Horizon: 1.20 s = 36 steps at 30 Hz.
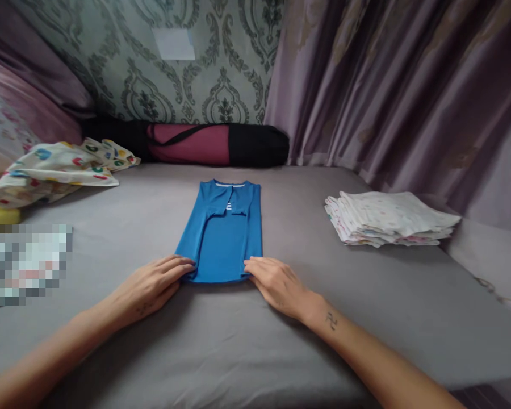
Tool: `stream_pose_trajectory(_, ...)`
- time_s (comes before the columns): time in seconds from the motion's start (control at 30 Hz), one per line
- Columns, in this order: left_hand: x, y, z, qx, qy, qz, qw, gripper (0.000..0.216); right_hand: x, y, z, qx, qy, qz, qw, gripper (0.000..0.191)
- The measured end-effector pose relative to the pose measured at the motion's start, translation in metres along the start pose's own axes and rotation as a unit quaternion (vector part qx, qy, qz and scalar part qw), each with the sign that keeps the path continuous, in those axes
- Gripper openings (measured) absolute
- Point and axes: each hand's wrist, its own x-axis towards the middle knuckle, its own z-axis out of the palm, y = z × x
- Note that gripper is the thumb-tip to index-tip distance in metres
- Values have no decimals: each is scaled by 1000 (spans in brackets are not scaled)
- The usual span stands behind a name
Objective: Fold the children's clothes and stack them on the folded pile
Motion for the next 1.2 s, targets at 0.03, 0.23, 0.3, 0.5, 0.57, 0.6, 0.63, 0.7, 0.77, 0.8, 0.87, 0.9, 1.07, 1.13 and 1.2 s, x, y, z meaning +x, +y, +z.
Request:
stream_pose_trajectory(0.03,-2,-3,-2,-21,-5,6,1000,34,0,0,-2,-2,-11,-12,1000,29)
stream_pose_trajectory(0.23,0,-13,-11,-178,-11,-126,976,33,3,3,-9,53,-18,31,998,31)
stream_pose_trajectory(0.3,7,-16,-13,-205,13,-202,958,34,8,6,-11,81,-5,92,992,30)
stream_pose_trajectory(0.5,34,-39,-8,-238,65,-263,933,43,33,21,-15,104,45,212,971,27)
stream_pose_trajectory(0.57,41,-45,-2,-222,69,-277,932,45,39,28,-11,80,53,228,969,27)
stream_pose_trajectory(0.6,44,-47,0,-204,71,-284,934,45,41,31,-8,61,55,235,969,27)
stream_pose_trajectory(0.63,47,-47,3,-184,73,-290,936,44,42,34,-4,39,55,242,968,27)
stream_pose_trajectory(0.7,51,-44,7,-146,82,-296,940,42,43,39,3,-2,56,253,966,27)
stream_pose_trajectory(0.77,53,-38,10,-117,93,-298,943,39,42,42,10,-26,60,263,962,28)
stream_pose_trajectory(0.8,53,-36,10,-107,97,-300,943,39,41,42,12,-31,65,270,960,29)
stream_pose_trajectory(0.87,53,-31,10,-93,101,-313,940,40,39,41,15,-38,73,281,956,32)
stream_pose_trajectory(0.9,52,-30,9,-93,100,-323,937,40,39,40,15,-42,74,285,955,33)
stream_pose_trajectory(1.07,44,-32,8,-161,108,-328,924,42,35,34,14,-67,66,282,955,39)
stream_pose_trajectory(1.13,42,-33,10,-161,114,-311,930,39,35,32,15,-81,61,278,955,40)
stream_pose_trajectory(1.2,41,-33,14,-133,119,-301,937,37,35,30,16,-94,56,271,956,40)
